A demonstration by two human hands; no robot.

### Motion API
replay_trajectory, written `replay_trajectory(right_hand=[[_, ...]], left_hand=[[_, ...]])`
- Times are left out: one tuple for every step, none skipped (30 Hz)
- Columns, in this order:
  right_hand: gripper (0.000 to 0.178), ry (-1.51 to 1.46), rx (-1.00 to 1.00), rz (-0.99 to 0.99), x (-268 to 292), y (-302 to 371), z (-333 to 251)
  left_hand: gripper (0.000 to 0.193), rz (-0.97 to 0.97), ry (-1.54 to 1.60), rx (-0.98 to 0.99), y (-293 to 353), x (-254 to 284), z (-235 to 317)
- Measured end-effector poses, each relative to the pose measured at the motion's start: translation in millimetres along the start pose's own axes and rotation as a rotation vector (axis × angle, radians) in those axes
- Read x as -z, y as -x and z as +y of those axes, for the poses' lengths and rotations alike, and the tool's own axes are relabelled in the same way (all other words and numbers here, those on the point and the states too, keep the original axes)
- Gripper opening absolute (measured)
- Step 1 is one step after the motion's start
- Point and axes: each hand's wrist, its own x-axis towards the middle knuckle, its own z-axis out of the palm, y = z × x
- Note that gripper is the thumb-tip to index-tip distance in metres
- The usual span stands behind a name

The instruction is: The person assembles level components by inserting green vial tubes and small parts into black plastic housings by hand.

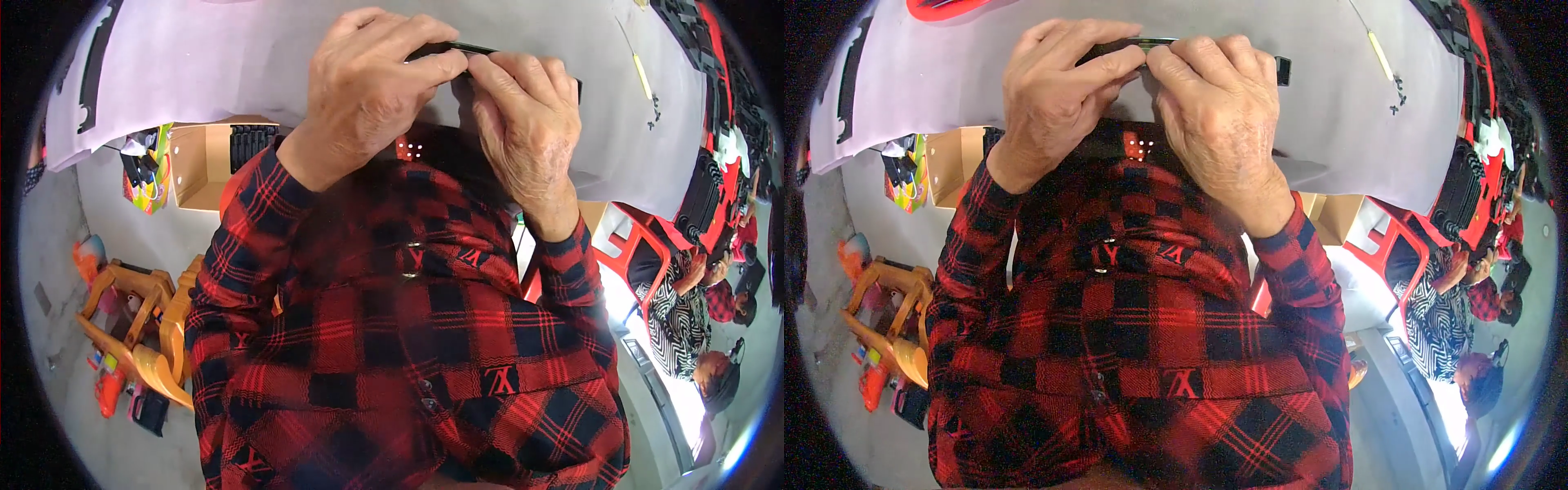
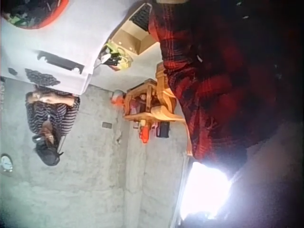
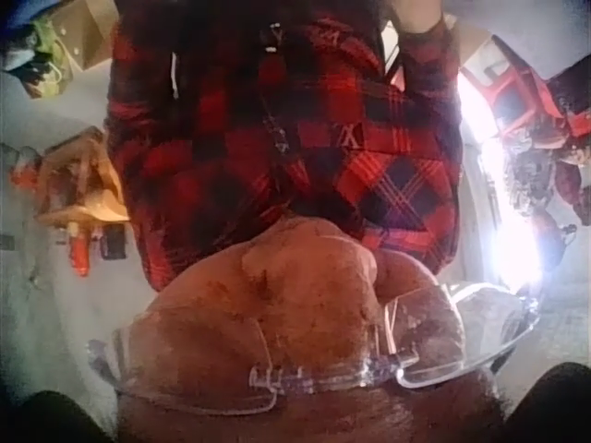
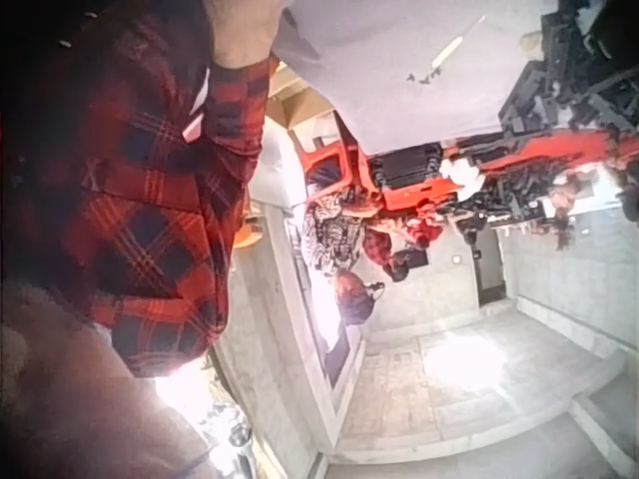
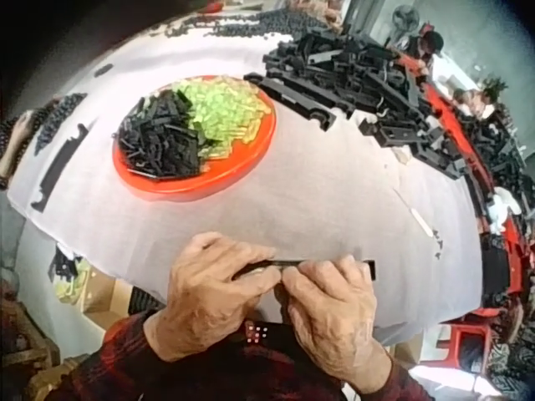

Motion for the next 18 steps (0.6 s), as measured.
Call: replay_trajectory(right_hand=[[0.031,-0.004,-0.008,-0.007,1,-2,-2],[0.029,-0.010,-0.008,-0.033,2,-4,-4],[0.028,-0.021,-0.002,-0.058,3,-7,-5],[0.028,-0.029,-0.004,-0.061,3,-9,-5],[0.026,-0.037,0.014,-0.067,3,-10,-4],[0.024,-0.034,0.027,-0.076,3,-11,-3],[0.024,-0.031,0.021,-0.079,5,-12,-1],[0.022,-0.037,0.027,-0.120,7,-14,0],[0.020,-0.045,0.032,-0.161,10,-14,1],[0.020,-0.043,0.028,-0.165,11,-14,1],[0.019,-0.054,0.023,-0.155,11,-14,0],[0.019,-0.062,0.022,-0.137,10,-16,0],[0.019,-0.056,0.024,-0.131,10,-17,0],[0.018,-0.051,0.022,-0.129,9,-17,1],[0.018,-0.047,0.021,-0.127,8,-15,0],[0.018,-0.040,0.028,-0.120,6,-12,0],[0.019,-0.046,0.021,-0.096,3,-9,-1],[0.021,-0.054,0.019,-0.074,1,-7,-1]], left_hand=[[0.025,0.006,0.008,-0.001,1,-1,-1],[0.025,-0.002,0.014,0.002,3,-2,-2],[0.026,0.016,0.023,0.006,7,-3,-5],[0.027,0.034,0.031,0.010,9,-3,-7],[0.027,0.029,0.028,0.015,9,-2,-7],[0.028,0.025,0.043,0.017,7,-3,-7],[0.029,0.023,0.057,0.019,7,-4,-7],[0.029,0.020,0.063,0.018,6,-3,-7],[0.029,-0.002,0.063,0.030,6,0,-5],[0.029,-0.023,0.062,0.043,5,1,-4],[0.029,-0.024,0.065,0.042,5,1,-4],[0.028,-0.020,0.068,0.034,5,1,-5],[0.027,-0.015,0.069,0.026,4,1,-5],[0.027,-0.008,0.067,0.018,4,-1,-7],[0.025,0.032,0.045,-0.010,4,-5,-9],[0.023,0.074,0.022,-0.037,5,-7,-11],[0.023,0.084,0.019,-0.044,6,-8,-11],[0.022,0.069,0.020,-0.030,8,-8,-9]])
